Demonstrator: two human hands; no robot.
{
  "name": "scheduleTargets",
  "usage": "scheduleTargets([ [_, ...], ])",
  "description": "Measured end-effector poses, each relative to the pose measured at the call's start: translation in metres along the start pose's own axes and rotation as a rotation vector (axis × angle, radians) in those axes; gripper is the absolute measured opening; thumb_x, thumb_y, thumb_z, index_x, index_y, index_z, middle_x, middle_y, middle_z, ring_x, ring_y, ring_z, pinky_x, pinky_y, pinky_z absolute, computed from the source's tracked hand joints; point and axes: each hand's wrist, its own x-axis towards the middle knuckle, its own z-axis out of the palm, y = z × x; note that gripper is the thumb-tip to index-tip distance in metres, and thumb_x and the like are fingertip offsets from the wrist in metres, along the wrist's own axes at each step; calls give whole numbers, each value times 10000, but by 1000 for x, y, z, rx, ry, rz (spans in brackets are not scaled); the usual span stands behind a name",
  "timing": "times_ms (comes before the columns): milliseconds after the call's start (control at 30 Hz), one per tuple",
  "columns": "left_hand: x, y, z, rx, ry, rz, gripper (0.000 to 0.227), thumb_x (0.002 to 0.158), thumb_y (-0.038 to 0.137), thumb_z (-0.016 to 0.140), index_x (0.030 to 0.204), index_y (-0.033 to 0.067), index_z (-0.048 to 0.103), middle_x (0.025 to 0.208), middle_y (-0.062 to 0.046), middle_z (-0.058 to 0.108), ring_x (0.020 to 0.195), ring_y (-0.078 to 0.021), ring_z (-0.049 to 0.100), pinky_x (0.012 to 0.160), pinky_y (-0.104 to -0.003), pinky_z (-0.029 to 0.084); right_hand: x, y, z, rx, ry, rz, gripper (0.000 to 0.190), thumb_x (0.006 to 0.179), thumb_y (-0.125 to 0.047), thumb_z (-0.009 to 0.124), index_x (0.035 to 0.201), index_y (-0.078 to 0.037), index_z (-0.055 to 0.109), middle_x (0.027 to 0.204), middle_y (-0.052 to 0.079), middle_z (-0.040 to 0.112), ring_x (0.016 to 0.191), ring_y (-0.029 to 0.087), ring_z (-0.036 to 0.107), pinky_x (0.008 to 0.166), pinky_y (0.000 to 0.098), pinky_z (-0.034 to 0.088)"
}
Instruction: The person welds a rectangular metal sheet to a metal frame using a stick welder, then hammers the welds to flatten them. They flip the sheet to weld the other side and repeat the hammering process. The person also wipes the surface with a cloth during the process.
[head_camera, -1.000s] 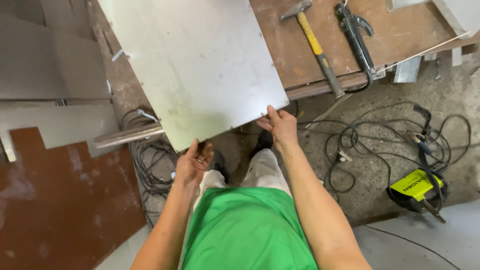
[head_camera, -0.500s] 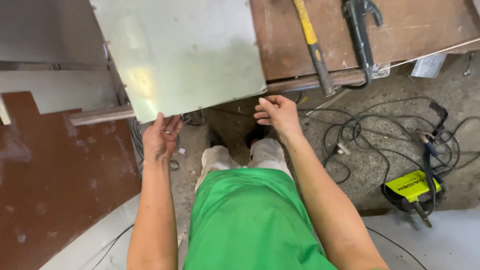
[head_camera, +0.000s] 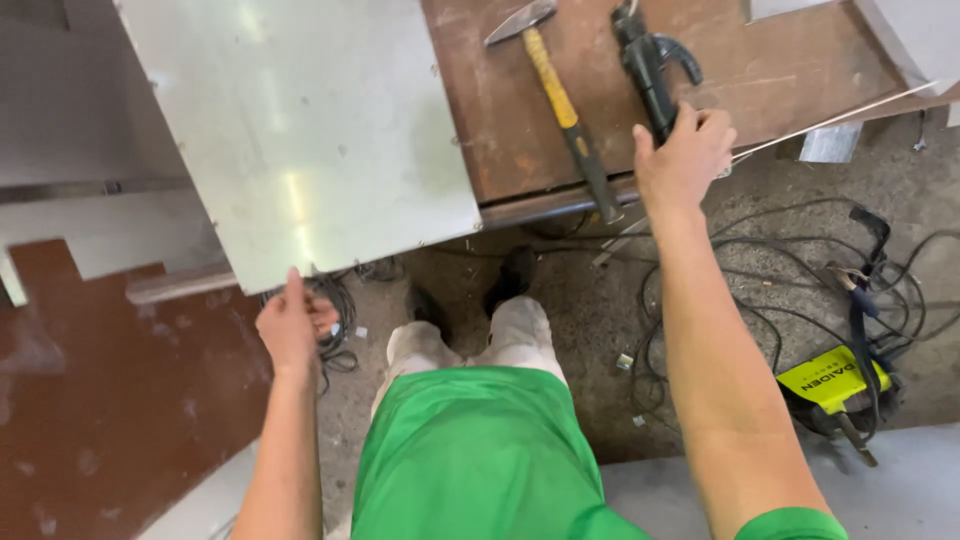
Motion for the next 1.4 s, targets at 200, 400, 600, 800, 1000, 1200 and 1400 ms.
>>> scheduleTargets([
  [200,-101,61,162,695,-323,536,426,924,425,695,825,12,715,680,-134,735,599,-178,725,589,-325,548,-8,24,12,57,-130,0,425,916,-206,854,1244,-35,647,1193,168,574,1155,403,529,940,530,431],
  [400,-73,82,343,858,-268,929,566,912,572,676,906,7,637,837,-267,709,831,-481,681,727,-578,532,-76,-26,-85,425,-126,62,361,1055,-141,780,1323,21,601,1149,202,667,1038,359,671,916,433,542],
  [600,25,55,425,851,-293,829,398,789,378,695,1012,50,662,1051,-237,746,993,-420,722,872,-506,577,-204,-83,-151,655,-55,443,504,974,-167,811,1311,23,488,1045,80,676,905,114,634,797,259,529],
  [800,-26,131,319,404,-946,314,307,953,141,602,1169,-37,475,710,-96,587,507,-201,591,417,-390,522,-293,-157,-165,474,-61,547,292,1032,-121,724,1268,-43,571,876,48,628,732,135,579,722,276,510],
  [1000,-34,180,183,704,-1251,533,388,1070,260,592,1431,158,492,638,-59,438,434,-118,401,374,-299,369,-355,-268,-153,802,31,917,489,1020,-174,594,1448,0,437,759,6,598,626,66,540,580,229,479],
  [1200,41,148,126,946,-1283,1227,297,1078,244,585,1231,-10,602,826,-150,671,738,-277,677,689,-415,552,-379,-346,-133,920,158,879,267,1087,-193,545,1249,13,494,905,42,680,738,91,631,686,249,546],
  [1400,25,132,117,1234,-1209,1171,383,1062,354,559,1078,-26,599,821,-305,664,840,-502,660,753,-518,518,-385,-375,-136,866,78,1015,598,1046,-210,501,1554,3,269,876,26,651,609,70,570,562,239,517],
])
